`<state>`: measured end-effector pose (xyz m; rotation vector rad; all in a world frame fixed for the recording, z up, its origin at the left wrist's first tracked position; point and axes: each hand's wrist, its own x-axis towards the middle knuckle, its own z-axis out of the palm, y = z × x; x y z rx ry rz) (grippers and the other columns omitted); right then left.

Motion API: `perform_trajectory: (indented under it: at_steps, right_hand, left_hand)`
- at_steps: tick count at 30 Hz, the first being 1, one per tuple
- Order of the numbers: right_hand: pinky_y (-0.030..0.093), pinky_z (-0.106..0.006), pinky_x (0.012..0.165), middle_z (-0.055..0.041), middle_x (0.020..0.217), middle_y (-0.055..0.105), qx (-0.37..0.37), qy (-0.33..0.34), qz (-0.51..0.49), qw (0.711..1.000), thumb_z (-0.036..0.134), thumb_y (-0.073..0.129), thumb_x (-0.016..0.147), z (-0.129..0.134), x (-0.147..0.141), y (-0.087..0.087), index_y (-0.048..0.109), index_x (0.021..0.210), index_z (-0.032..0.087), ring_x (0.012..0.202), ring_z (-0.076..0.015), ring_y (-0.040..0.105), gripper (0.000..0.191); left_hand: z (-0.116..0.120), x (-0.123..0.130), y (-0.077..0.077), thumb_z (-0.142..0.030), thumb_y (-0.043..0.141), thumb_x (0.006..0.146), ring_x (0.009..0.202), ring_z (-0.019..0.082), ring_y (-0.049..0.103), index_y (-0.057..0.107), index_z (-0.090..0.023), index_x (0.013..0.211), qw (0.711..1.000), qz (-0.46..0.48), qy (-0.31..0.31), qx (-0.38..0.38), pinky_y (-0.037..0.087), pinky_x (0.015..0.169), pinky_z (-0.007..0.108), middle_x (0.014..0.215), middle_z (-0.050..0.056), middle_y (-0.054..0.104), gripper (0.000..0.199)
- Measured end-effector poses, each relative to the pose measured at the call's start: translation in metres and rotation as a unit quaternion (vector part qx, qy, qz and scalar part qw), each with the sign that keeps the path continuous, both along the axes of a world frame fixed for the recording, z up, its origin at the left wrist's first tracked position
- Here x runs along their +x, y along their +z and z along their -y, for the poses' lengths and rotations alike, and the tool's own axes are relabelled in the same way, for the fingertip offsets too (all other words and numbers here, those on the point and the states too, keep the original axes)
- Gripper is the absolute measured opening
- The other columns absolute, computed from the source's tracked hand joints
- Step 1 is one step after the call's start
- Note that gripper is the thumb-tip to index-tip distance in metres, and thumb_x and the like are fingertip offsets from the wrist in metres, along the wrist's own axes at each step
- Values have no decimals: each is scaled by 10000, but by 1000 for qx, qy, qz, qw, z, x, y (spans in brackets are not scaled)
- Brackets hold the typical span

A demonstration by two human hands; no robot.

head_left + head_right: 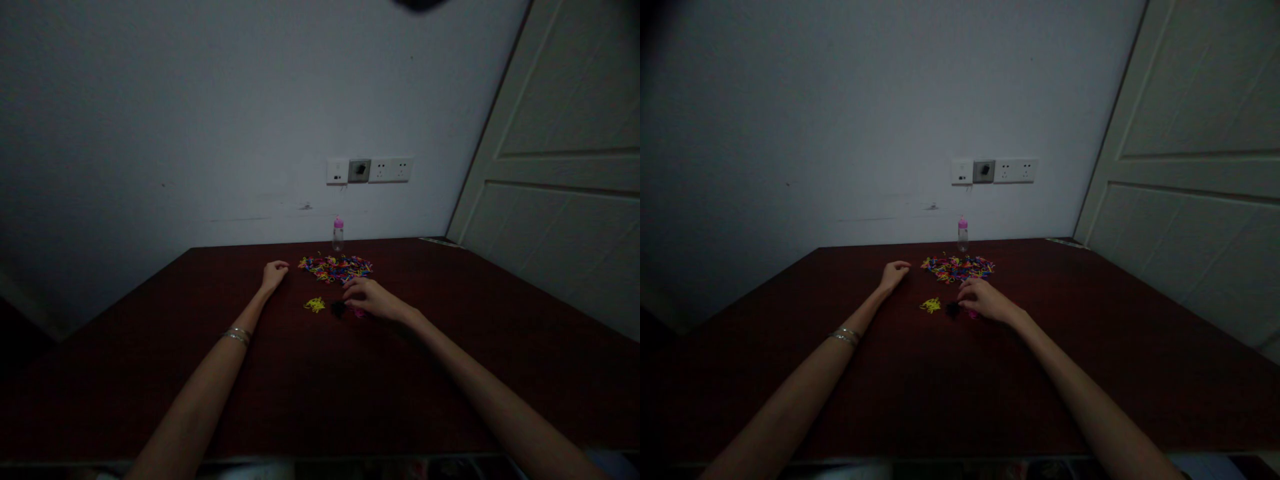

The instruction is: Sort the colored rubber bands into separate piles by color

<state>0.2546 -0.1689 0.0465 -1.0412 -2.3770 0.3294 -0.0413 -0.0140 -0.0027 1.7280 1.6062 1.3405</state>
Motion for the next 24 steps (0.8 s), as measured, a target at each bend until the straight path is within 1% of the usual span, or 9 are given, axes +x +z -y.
perform_trajectory:
  at_steps: [3, 6, 12, 14, 16, 18, 20, 22, 24]
  right_hand:
    - [438, -343, 878, -70, 1031, 615, 13, -25, -12, 1000, 251, 560, 807, -5, 14, 3, 689, 860, 201, 950, -179, 569, 148]
    - [442, -355, 873, -71, 984, 635, 34, -82, -10, 996, 235, 552, 798, -14, 38, 2, 690, 842, 198, 934, -192, 576, 149]
    - [462, -340, 838, -72, 956, 653, 64, -180, -24, 981, 241, 541, 782, -28, 85, -9, 690, 828, 193, 884, -200, 601, 163]
    - [465, -337, 831, -75, 944, 656, 71, -190, -27, 979, 242, 533, 782, -29, 90, -10, 691, 818, 188, 878, -202, 604, 171]
    - [467, -335, 824, -78, 931, 659, 75, -190, -29, 978, 240, 529, 781, -29, 90, -9, 691, 814, 184, 869, -202, 606, 174]
    - [468, -340, 822, -79, 928, 660, 76, -188, -30, 979, 236, 528, 779, -27, 88, -8, 691, 818, 183, 866, -204, 606, 176]
    - [467, -344, 822, -79, 931, 661, 72, -184, -28, 980, 229, 527, 776, -26, 85, -7, 691, 817, 185, 870, -206, 604, 175]
    - [466, -341, 823, -77, 934, 662, 66, -180, -24, 981, 225, 526, 774, -25, 84, -6, 692, 810, 187, 877, -206, 603, 174]
    - [466, -335, 820, -74, 933, 660, 62, -181, -23, 981, 227, 523, 773, -26, 84, -7, 692, 811, 189, 872, -203, 604, 178]
  left_hand:
    - [-2, 0, -2, -165, 575, 605, 576, 126, 520, 697, -143, 757, 1000, 3, -6, 5, 399, 576, 227, 613, 14, 601, 196]
    - [-2, 1, -1, -168, 581, 602, 568, 124, 514, 699, -147, 757, 1000, 7, -6, 3, 396, 576, 228, 604, 13, 598, 196]
    - [1, 13, 12, -162, 608, 598, 578, 121, 522, 700, -142, 721, 1000, -3, 2, -12, 394, 587, 229, 625, 33, 622, 155]
    - [4, 22, 20, -189, 615, 606, 562, 116, 512, 701, -127, 722, 999, -20, -37, -15, 384, 568, 224, 611, 33, 619, 157]
    - [8, 32, 29, -225, 625, 603, 550, 111, 502, 703, -119, 703, 992, -54, -116, -16, 374, 552, 221, 597, 27, 615, 166]
    - [12, 44, 38, -237, 632, 586, 547, 108, 499, 708, -122, 675, 972, -100, -212, -22, 369, 545, 216, 586, 18, 615, 164]
    - [18, 55, 45, -221, 628, 567, 542, 105, 497, 711, -127, 657, 948, -145, -282, -36, 361, 531, 208, 569, 6, 610, 154]
    - [23, 65, 49, -195, 622, 550, 534, 104, 496, 711, -136, 649, 931, -183, -312, -45, 349, 511, 200, 550, -6, 602, 146]
    - [27, 70, 49, -169, 628, 532, 532, 108, 504, 708, -152, 637, 926, -215, -307, -46, 341, 498, 197, 552, -8, 605, 133]
